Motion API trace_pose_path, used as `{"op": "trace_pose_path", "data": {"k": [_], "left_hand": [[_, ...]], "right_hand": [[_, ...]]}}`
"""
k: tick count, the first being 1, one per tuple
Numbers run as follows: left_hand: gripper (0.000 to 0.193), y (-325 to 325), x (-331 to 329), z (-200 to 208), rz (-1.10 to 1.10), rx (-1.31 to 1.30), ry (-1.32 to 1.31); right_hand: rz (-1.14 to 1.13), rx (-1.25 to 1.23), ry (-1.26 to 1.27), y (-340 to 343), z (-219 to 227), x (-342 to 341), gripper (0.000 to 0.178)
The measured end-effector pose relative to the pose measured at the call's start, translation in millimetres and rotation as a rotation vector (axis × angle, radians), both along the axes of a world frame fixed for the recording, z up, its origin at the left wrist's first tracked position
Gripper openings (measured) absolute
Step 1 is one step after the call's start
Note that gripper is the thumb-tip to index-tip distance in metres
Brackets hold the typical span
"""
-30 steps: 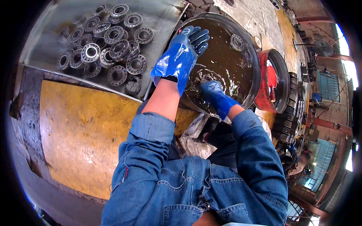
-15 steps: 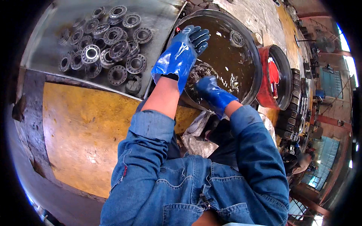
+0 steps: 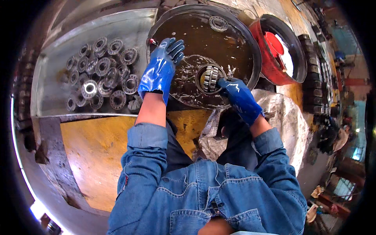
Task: The person repeatedly picks up metal bearing parts from a tray, dips them into a bucket of dark liquid, and scrubs them with gloved hands. They then place the cleaned parts back onto the tray. The person also uses a red-handled tool to scrub the inside of a bearing part.
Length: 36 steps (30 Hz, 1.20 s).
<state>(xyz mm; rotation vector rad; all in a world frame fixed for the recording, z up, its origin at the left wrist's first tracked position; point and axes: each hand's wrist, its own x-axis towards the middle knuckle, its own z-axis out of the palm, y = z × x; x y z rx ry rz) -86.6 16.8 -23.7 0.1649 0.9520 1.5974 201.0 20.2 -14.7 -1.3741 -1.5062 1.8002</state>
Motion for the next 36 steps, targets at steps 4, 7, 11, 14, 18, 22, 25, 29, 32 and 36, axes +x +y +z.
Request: {"op": "trace_pose_path", "data": {"k": [4,7,11,14,18,22,25,29,32,36], "left_hand": [[0.04,9,7,-7,-0.04,-0.144,0.053],[0.042,11,10,-10,-0.095,-0.151,0.124],[0.044,18,19,-9,-0.15,-0.19,0.188],[0.044,20,20,-13,-0.197,-0.2,0.226],[0.045,21,27,-20,-0.256,-0.209,0.226],[0.045,24,48,-6,-0.265,-0.288,0.268],[0.044,25,48,-9,-0.275,-0.345,0.296],[0.04,22,49,-11,-0.324,-0.323,0.326],[0.037,18,54,-3,-0.336,-0.339,0.359],[0.034,17,59,1,-0.328,-0.346,0.419]], "right_hand": [[-0.106,-0.09,0.137,-9,-14,7,0.029],[-0.133,-0.146,0.191,-2,-36,10,0.027],[-0.157,-0.172,0.305,5,-37,6,0.029],[-0.199,-0.161,0.338,7,-34,3,0.023],[0.127,0.512,0.022,15,-54,17,0.027],[-0.005,0.367,0.202,16,-64,18,0.03],[-0.046,0.26,0.279,16,-72,15,0.029],[-0.128,-0.033,0.367,16,-72,8,0.029],[-0.297,-0.39,0.504,15,-64,1,0.029],[-0.307,-0.391,0.564,13,-55,0,0.028]]}}
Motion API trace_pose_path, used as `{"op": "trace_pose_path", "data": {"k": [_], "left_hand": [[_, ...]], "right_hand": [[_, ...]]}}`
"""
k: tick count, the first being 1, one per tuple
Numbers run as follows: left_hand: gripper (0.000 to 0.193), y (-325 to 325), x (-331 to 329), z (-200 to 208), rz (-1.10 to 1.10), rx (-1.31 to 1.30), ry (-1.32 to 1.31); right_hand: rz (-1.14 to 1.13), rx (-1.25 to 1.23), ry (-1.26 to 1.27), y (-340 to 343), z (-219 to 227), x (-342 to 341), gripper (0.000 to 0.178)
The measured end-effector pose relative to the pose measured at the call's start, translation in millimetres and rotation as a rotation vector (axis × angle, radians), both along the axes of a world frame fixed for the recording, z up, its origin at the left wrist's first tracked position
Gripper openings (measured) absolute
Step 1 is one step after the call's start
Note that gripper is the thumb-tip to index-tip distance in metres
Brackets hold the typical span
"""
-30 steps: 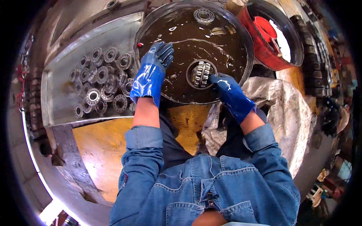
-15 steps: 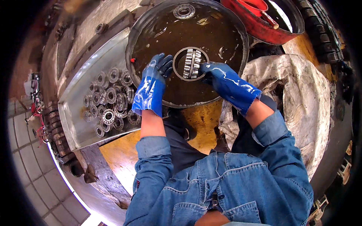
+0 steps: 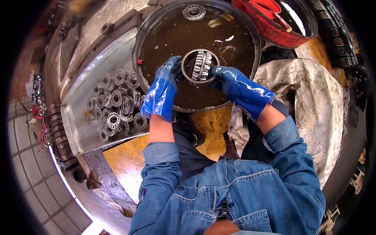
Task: The person repeatedly picks up metal bearing parts from a tray, dips them into a bucket of dark liquid, and scrubs them with gloved hands. They then place the cleaned parts back onto the tray. The person also uses a red-handled tool to scrub the inside of a bearing part.
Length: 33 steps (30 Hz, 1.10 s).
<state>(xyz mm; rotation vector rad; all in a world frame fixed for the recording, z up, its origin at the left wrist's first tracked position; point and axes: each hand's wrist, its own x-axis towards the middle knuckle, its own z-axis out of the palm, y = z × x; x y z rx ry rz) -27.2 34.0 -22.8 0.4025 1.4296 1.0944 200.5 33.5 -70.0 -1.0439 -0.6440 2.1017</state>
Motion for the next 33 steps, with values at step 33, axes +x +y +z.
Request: {"op": "trace_pose_path", "data": {"k": [33], "left_hand": [[0.042,2,6,-10,0.022,0.097,-0.066]], "right_hand": [[-0.066,-0.194,-0.174,16,92,-30,0.046]]}}
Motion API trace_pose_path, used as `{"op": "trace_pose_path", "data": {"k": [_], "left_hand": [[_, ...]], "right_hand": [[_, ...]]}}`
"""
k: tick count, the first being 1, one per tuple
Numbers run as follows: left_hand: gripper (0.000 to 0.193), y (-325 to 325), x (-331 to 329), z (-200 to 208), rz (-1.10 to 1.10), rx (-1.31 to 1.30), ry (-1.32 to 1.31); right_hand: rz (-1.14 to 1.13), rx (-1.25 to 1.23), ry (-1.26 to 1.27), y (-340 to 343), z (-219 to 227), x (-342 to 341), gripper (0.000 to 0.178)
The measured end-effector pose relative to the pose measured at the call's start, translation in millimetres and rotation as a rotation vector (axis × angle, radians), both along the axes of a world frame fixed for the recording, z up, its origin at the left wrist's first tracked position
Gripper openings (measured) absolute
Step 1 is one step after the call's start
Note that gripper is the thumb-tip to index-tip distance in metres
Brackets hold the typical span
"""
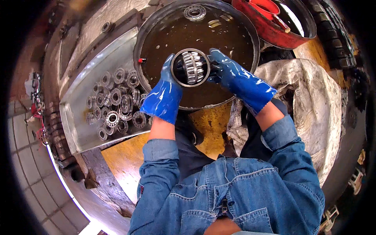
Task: The person repeatedly picks up metal bearing parts from a tray, dips them into a bucket of dark liquid, and scrubs them with gloved hands. They then place the cleaned parts back onto the tray. The person also uses a red-handled tool to scrub the inside of a bearing part.
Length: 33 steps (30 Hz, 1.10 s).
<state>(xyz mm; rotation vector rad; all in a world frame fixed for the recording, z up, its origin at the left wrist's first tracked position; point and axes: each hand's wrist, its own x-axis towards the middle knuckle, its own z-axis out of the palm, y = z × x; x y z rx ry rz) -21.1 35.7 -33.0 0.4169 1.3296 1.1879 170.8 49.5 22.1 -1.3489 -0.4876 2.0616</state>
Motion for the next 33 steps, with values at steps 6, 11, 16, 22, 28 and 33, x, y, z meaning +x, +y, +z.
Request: {"op": "trace_pose_path", "data": {"k": [6,11,16,22,28,33], "left_hand": [[0.043,-9,7,-4,0.054,0.102,0.108],[0.044,-16,9,-7,0.079,0.182,0.254],[0.042,-18,12,-5,0.018,0.174,0.393],[0.055,-16,23,-3,0.088,0.034,0.188],[0.035,-33,8,-25,-0.249,0.299,0.753],[0.034,-33,8,-22,-0.223,0.339,0.528]], "right_hand": [[0.053,0.1,0.091,8,-50,15,0.046],[0.067,0.125,0.115,9,-68,14,0.046],[0.063,0.155,0.077,4,-61,5,0.047],[0.068,0.193,0.04,-1,-57,0,0.047],[0.072,0.243,-0.006,-5,-56,1,0.048],[0.07,0.293,-0.081,-6,-59,7,0.048]]}}
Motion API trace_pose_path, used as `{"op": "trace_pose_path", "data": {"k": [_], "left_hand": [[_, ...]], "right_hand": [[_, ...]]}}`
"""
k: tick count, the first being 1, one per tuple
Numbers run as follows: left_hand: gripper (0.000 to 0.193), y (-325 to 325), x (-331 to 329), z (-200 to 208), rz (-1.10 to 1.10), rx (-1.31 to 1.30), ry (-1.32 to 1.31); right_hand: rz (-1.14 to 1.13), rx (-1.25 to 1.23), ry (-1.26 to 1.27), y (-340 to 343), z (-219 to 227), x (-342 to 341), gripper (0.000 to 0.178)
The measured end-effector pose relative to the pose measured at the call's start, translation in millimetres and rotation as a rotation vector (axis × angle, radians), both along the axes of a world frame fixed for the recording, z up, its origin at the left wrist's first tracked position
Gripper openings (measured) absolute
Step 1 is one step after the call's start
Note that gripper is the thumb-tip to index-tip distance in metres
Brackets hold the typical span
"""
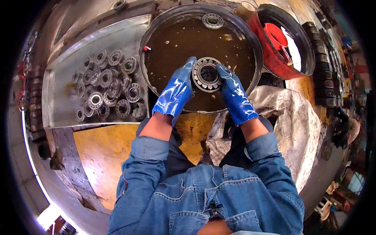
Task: The person repeatedly picks up metal bearing parts from a tray, dips them into a bucket of dark liquid, and scrubs them with gloved hands. They then place the cleaned parts back onto the tray. The person also uses a red-handled tool to scrub the inside of a bearing part.
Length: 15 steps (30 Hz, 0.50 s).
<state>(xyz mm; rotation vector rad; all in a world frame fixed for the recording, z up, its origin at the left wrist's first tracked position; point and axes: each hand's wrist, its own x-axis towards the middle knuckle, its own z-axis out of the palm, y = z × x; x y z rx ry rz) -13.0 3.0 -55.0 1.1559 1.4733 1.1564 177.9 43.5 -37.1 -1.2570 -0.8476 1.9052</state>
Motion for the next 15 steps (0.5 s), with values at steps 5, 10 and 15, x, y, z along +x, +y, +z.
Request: {"op": "trace_pose_path", "data": {"k": [5,10,15], "left_hand": [[0.045,6,7,10,-0.023,-0.164,-0.651],[0.042,4,3,-7,-0.112,-0.111,-0.579],[0.04,13,17,-34,-0.121,-0.082,-0.553]], "right_hand": [[-0.019,0.041,-0.049,-2,0,8,0.048],[-0.018,0.078,-0.073,-2,2,4,0.049],[-0.03,0.096,-0.101,0,3,7,0.049]]}}
